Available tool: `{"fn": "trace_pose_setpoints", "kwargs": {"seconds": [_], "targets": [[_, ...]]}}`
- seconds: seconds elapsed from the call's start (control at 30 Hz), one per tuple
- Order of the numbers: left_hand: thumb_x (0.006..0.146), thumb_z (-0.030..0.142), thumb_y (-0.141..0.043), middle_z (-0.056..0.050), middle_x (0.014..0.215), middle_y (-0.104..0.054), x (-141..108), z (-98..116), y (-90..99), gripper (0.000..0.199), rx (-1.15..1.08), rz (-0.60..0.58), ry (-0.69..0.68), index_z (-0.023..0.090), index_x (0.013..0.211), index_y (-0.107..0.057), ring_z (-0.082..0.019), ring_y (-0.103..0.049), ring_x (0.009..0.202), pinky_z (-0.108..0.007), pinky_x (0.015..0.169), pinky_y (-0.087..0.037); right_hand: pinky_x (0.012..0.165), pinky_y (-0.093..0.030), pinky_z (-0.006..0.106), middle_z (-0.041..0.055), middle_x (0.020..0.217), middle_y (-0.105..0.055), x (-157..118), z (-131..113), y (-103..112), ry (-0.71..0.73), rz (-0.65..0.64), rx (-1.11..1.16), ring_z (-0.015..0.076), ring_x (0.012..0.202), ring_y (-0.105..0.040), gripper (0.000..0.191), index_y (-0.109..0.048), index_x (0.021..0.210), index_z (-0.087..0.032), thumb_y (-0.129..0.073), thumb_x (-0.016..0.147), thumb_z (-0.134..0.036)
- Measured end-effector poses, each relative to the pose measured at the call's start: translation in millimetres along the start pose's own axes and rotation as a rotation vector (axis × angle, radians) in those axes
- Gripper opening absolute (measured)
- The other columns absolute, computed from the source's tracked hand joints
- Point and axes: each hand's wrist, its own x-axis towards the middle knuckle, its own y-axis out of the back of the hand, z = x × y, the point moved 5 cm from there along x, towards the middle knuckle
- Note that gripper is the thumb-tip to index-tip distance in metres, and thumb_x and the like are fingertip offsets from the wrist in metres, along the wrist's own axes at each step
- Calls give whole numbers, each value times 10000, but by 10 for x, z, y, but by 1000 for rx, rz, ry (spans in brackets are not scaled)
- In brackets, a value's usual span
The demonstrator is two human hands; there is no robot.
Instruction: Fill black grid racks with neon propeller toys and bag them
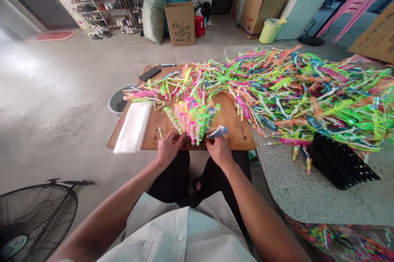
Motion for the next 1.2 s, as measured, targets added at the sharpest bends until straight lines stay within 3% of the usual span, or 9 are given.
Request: {"fn": "trace_pose_setpoints", "kwargs": {"seconds": [0.2,0.3,0.4,0.53,0.7,0.83,0.97,1.07,1.2], "targets": [[930,384,-669,21,713,-691,-125,-42,-9,196,-37,104,94,197,873,-657,-118,-642,641,-239,658,-480,724,-483,327,80,795,-736,-38,39,-60,48,9,-70,239,769,-685,199,-703,816,-188,-597,906,-331],[937,377,-662,10,741,-698,-125,-37,-13,188,1,97,52,197,884,-662,-121,-647,659,-242,659,-478,730,-486,323,79,803,-737,-35,51,-69,77,19,-73,231,758,-679,209,-713,847,-183,-592,917,-338],[954,381,-639,-3,795,-705,-53,-2,-1,180,61,54,-55,202,958,-661,-132,-661,712,-249,681,-486,752,-488,321,86,839,-746,-24,29,-68,120,4,-126,236,800,-686,213,-724,918,-177,-577,935,-331],[984,382,-591,-19,829,-702,83,36,6,190,104,-89,-193,204,945,-646,-158,-674,790,-261,708,-495,751,-470,319,95,897,-754,-3,-40,-56,138,-41,-301,251,854,-692,226,-733,1016,-180,-560,954,-311],[990,382,-577,-35,876,-724,160,8,-8,193,115,-153,-227,203,964,-647,-171,-683,817,-269,719,-497,736,-446,308,100,1008,-753,41,-148,-36,96,-72,-405,247,890,-691,246,-736,1060,-194,-561,958,-335],[997,381,-558,-35,845,-714,138,-17,-45,206,127,-145,-211,200,945,-641,-172,-674,806,-269,717,-496,736,-446,303,87,974,-747,52,-159,-66,11,-54,-370,236,872,-689,216,-726,1044,-202,-600,936,-340],[999,388,-554,-40,842,-708,123,-16,-53,214,115,-150,-205,200,939,-637,-176,-670,812,-273,729,-498,743,-465,313,92,948,-738,32,-123,-87,-25,51,-258,248,871,-684,238,-700,1035,-194,-668,893,-383],[1004,394,-548,-43,849,-708,127,-7,-40,219,113,-160,-206,203,937,-632,-178,-670,820,-275,731,-497,750,-475,317,86,898,-729,24,-101,-84,2,101,-178,241,843,-679,182,-687,979,-193,-634,909,-353],[1007,397,-543,-48,845,-703,136,4,-22,226,115,-167,-211,200,940,-631,-180,-666,816,-274,731,-494,756,-474,304,71,859,-731,51,-119,-67,74,63,-113,221,811,-676,134,-683,929,-200,-588,925,-296]]}}
